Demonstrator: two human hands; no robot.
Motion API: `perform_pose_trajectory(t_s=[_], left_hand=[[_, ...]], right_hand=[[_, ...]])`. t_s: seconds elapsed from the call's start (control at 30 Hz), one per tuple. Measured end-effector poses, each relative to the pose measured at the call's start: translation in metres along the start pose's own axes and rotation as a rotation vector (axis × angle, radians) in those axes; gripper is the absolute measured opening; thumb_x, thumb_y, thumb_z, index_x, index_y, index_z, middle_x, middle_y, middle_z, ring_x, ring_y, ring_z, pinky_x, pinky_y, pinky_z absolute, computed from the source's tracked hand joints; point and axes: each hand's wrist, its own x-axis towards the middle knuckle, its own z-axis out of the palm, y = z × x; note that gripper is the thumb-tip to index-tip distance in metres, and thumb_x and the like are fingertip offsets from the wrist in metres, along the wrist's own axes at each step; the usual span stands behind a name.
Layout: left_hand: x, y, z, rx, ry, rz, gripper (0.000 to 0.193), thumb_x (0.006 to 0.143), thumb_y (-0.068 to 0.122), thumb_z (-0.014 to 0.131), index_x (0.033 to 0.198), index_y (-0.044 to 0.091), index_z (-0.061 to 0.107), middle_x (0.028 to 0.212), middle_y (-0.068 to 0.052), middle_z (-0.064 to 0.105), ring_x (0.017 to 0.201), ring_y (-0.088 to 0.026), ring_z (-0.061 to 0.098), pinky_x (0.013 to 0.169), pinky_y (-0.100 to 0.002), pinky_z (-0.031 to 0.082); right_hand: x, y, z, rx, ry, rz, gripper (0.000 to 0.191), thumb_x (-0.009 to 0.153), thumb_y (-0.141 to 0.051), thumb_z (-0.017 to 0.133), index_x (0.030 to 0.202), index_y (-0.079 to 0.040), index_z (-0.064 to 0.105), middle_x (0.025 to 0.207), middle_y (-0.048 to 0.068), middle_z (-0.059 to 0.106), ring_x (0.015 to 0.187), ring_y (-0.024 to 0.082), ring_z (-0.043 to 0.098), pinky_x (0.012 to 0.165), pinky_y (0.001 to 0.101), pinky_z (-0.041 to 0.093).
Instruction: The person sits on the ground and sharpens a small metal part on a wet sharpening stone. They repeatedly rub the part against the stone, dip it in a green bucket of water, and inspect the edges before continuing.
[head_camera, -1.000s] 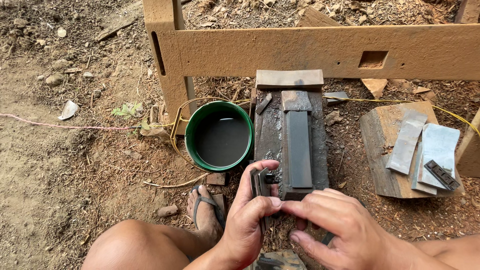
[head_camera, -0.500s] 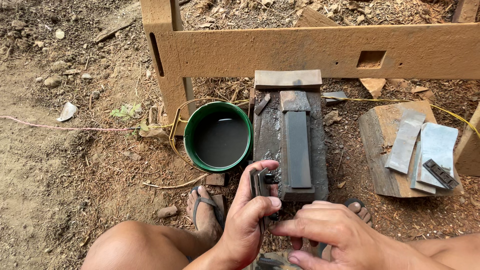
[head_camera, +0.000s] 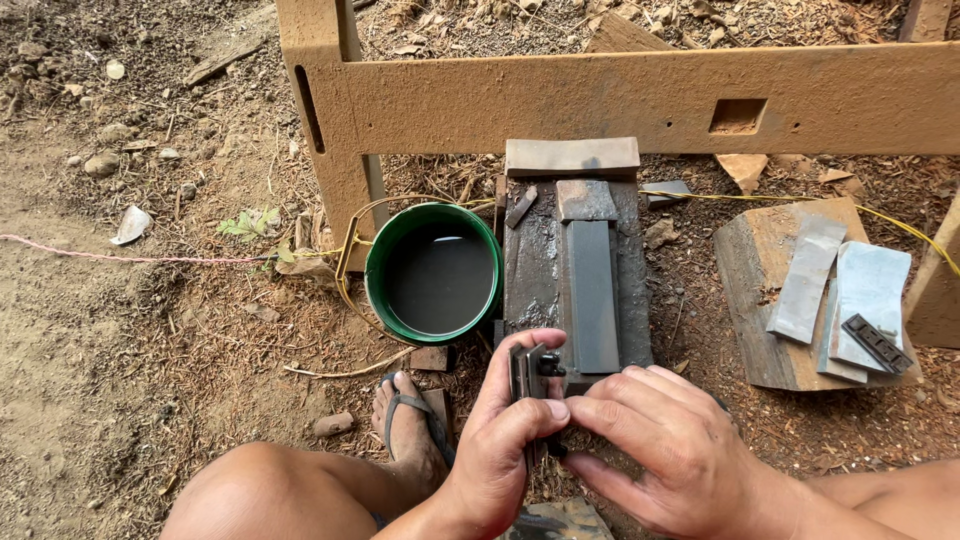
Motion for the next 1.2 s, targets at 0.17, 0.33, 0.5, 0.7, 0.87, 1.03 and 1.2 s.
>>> perform_pose_trajectory(t_s=[0.17,0.33,0.5,0.7,0.87,1.03,1.2], left_hand=[[0.001,-0.003,0.0,-0.015,0.007,-0.027,0.065,0.076,0.008,0.058,0.14,0.008,0.05,0.094,-0.003,0.051,0.086,-0.012,0.05,0.081,-0.027,0.044],[0.001,-0.004,-0.001,-0.046,0.037,-0.027,0.067,0.074,0.008,0.059,0.141,0.009,0.051,0.094,-0.004,0.051,0.087,-0.013,0.05,0.082,-0.028,0.043],[0.002,-0.005,-0.001,-0.073,0.037,-0.031,0.068,0.073,0.008,0.059,0.141,0.01,0.051,0.095,-0.005,0.051,0.087,-0.014,0.049,0.082,-0.028,0.043],[0.001,-0.004,0.001,-0.031,0.035,-0.033,0.07,0.073,0.008,0.06,0.143,0.01,0.051,0.097,-0.005,0.051,0.089,-0.013,0.049,0.083,-0.028,0.043],[-0.001,-0.004,0.004,-0.07,-0.057,-0.025,0.074,0.074,0.012,0.061,0.146,0.008,0.048,0.105,-0.004,0.052,0.092,-0.014,0.049,0.084,-0.028,0.043],[-0.003,-0.005,0.007,-0.165,-0.158,-0.028,0.07,0.085,0.034,0.058,0.15,0.012,0.043,0.128,-0.004,0.056,0.111,-0.015,0.054,0.091,-0.029,0.046],[-0.002,-0.008,0.006,-0.132,-0.173,-0.066,0.062,0.101,0.046,0.045,0.149,0.007,0.046,0.137,-0.006,0.058,0.121,-0.014,0.057,0.099,-0.029,0.048]], right_hand=[[0.005,-0.002,-0.004,-0.021,-0.012,0.013,0.041,0.072,-0.024,0.087,0.105,-0.008,0.069,0.093,0.007,0.07,0.08,0.025,0.067,0.067,0.0374,0.051],[0.008,0.001,-0.009,0.031,-0.009,0.011,0.042,0.074,-0.027,0.087,0.107,-0.007,0.068,0.096,0.007,0.07,0.084,0.025,0.068,0.071,0.036,0.053],[0.007,0.001,-0.008,-0.024,-0.011,0.025,0.042,0.073,-0.032,0.088,0.102,-0.009,0.07,0.093,0.007,0.07,0.08,0.024,0.067,0.067,0.0363,0.049],[0.005,0.0,-0.007,-0.015,-0.017,0.076,0.049,0.074,-0.039,0.088,0.107,-0.009,0.068,0.097,0.007,0.07,0.085,0.026,0.067,0.073,0.0369,0.051],[0.007,-0.002,-0.005,0.068,0.085,0.069,0.088,0.072,-0.046,0.087,0.139,-0.004,0.049,0.13,0.018,0.059,0.119,0.032,0.06,0.099,0.0432,0.049],[0.01,-0.006,-0.003,-0.02,0.14,-0.027,0.089,0.072,-0.036,0.091,0.143,-0.007,0.045,0.14,0.014,0.061,0.133,0.034,0.057,0.11,0.0503,0.046],[0.013,-0.004,-0.009,-0.025,0.111,-0.146,0.087,0.073,-0.029,0.089,0.143,-0.011,0.042,0.142,0.011,0.057,0.13,0.032,0.058,0.11,0.0544,0.042]])
